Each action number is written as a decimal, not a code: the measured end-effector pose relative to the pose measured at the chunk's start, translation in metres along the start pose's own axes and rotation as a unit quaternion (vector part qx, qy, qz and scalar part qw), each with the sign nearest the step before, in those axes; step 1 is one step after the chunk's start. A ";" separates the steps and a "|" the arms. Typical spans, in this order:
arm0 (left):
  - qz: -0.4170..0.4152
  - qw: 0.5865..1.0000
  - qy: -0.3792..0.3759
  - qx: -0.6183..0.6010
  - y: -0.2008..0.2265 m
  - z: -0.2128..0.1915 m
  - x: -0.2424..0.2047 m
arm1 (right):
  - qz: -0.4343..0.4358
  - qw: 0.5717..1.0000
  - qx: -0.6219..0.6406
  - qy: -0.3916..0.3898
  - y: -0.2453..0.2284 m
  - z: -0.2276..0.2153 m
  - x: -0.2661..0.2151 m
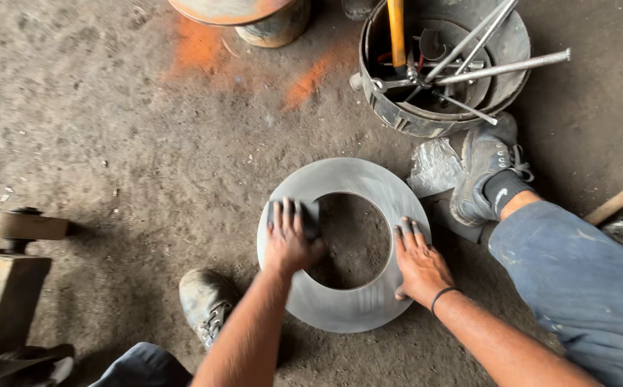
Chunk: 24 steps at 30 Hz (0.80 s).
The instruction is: The person sands the surface of a circular metal brake rotor by hand with a piece of sandpaper.
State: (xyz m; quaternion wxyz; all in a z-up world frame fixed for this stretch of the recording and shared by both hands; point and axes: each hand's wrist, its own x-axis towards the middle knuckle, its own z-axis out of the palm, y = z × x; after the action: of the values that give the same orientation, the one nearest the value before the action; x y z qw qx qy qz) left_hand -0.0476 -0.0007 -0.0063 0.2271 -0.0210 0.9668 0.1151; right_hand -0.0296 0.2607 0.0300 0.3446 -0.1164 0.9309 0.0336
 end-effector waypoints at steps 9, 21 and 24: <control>-0.002 0.999 -0.041 0.017 0.005 0.023 -0.097 | 0.010 1.000 -0.016 -0.014 -0.001 -0.002 0.005; -0.015 0.999 0.031 0.039 -0.015 -0.001 0.038 | -0.007 1.000 -0.005 0.011 0.000 0.001 0.000; -0.018 0.998 0.000 0.065 -0.006 0.012 -0.014 | -0.009 1.000 0.004 0.014 0.000 -0.004 -0.001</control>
State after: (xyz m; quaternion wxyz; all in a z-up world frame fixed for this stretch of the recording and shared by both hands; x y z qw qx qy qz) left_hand -0.0290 -0.0040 -0.0120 0.2303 -0.0239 0.9717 0.0473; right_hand -0.0314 0.2603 0.0332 0.3328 -0.1238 0.9345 0.0249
